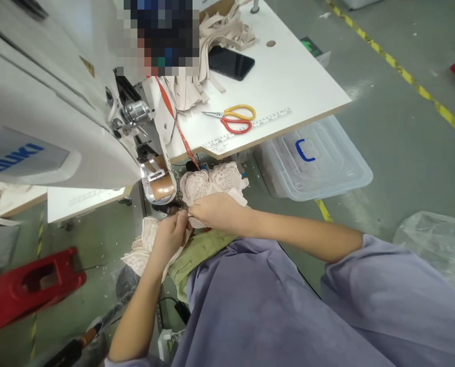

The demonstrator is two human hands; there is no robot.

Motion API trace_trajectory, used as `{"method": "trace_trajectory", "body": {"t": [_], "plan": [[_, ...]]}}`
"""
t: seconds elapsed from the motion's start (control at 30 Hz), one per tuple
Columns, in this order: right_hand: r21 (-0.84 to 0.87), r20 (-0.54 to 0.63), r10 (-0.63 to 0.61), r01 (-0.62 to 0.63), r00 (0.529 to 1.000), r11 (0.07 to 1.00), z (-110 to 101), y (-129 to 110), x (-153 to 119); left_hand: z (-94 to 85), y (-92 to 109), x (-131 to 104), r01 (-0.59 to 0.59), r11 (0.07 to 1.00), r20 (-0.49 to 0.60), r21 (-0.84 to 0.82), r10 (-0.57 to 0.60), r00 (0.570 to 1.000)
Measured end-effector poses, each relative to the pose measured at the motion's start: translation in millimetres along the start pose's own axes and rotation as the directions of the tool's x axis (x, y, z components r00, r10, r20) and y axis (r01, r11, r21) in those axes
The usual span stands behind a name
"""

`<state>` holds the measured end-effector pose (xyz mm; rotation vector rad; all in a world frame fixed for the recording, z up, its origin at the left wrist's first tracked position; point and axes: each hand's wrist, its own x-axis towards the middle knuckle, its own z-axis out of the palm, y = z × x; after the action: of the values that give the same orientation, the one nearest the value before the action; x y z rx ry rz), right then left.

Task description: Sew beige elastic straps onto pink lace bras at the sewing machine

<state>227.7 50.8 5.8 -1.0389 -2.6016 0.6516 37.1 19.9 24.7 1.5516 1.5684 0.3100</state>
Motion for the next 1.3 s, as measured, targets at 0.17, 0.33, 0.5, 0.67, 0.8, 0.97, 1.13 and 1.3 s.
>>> {"method": "trace_trajectory", "body": {"t": [0.17, 0.33, 0.5, 0.67, 0.8, 0.97, 1.13, 1.3], "plan": [[0.042, -0.317, -0.061, 0.078, 0.946, 0.996, 22.1, 9.8, 2.2, 7.8, -18.9, 5.5, 0.226, 0.52, 0.239, -0.823, -0.044, 0.97], [0.391, -0.446, 0.214, -0.027, 0.869, 0.92, 21.6, -2.0, -1.5, 6.0, -19.1, -5.0, -0.038, 0.726, -0.051, -0.686, 0.005, 0.999], [0.371, -0.325, 0.243, -0.112, 0.914, 0.922, 23.5, -11.5, 3.6, 2.9, -16.0, -9.1, -0.135, 0.921, -0.217, -0.366, 0.057, 0.975], [0.218, -0.437, 0.142, -0.049, 0.888, 0.975, 27.6, -13.9, 7.9, 4.2, -12.5, -10.4, -0.139, 0.944, -0.255, -0.3, 0.061, 0.965], [0.155, -0.507, 0.061, 0.021, 0.86, 0.988, 40.2, -14.8, 5.2, 7.4, -12.8, -5.0, -0.101, 0.947, -0.245, -0.307, 0.023, 0.969], [0.035, -0.321, -0.016, 0.029, 0.947, 0.999, 11.4, 49.2, 2.1, 5.7, -25.1, 1.5, 0.025, 0.948, -0.193, -0.317, -0.09, 0.977], [-0.156, -0.412, 0.464, -0.562, 0.784, 0.812, -74.3, 161.8, 23.3, 0.1, -30.4, -4.7, 0.028, 0.861, -0.121, -0.508, -0.104, 0.987], [-0.307, -0.198, 0.538, -0.573, 0.82, 0.76, -100.2, 195.2, 42.5, -1.2, -24.8, -9.4, 0.065, 0.655, -0.02, -0.753, -0.123, 0.992]]}}
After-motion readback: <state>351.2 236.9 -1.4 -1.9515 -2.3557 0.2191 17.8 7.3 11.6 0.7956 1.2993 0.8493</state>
